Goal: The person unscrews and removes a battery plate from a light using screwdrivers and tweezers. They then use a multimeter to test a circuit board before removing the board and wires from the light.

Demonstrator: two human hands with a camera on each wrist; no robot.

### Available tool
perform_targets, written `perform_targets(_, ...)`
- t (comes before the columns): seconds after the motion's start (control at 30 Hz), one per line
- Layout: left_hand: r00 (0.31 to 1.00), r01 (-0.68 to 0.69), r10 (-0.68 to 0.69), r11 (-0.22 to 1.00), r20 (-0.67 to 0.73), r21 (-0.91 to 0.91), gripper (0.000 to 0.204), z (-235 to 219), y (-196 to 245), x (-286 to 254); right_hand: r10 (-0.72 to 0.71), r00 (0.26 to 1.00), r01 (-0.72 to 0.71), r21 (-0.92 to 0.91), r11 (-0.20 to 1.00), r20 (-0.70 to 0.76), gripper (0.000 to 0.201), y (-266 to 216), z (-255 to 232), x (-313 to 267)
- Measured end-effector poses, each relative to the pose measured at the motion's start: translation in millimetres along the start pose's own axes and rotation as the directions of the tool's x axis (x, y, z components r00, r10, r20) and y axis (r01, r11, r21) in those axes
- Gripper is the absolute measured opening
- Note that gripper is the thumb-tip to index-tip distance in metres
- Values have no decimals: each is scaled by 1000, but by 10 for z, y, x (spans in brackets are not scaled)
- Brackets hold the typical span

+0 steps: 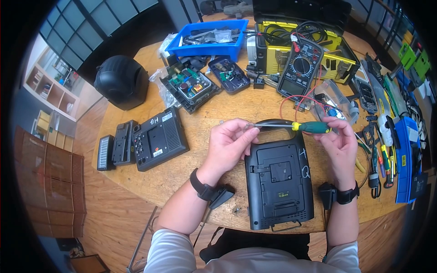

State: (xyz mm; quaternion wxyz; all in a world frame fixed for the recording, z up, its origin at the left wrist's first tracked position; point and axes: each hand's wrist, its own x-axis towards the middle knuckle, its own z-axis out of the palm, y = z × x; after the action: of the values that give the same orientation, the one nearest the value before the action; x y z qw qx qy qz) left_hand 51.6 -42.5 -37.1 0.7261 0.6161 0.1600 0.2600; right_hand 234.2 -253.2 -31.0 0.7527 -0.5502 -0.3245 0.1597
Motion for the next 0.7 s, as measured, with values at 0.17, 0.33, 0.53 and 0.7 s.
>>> perform_targets(0.17, 1000, 1, -2, 1000, -8, -21, 8, -6, -9, 4, 112, 990, -113, 8, 994, 90, 24, 6, -136, -3)
perform_targets(0.33, 1000, -12, 12, 1000, 2, -12, 8, -8, -7, 4, 148, 984, -144, -43, 989, 102, 24, 30, -195, 16)
perform_targets(0.53, 1000, -8, 8, 1000, 3, -1, 8, -4, 0, 3, 22, 999, -22, -22, 1000, 40, 25, 25, -37, -8)
perform_targets(0.7, 1000, 11, -12, 999, -7, -35, 9, -10, 1, 10, 190, 975, -187, -43, 981, 114, 27, 28, -232, 4)
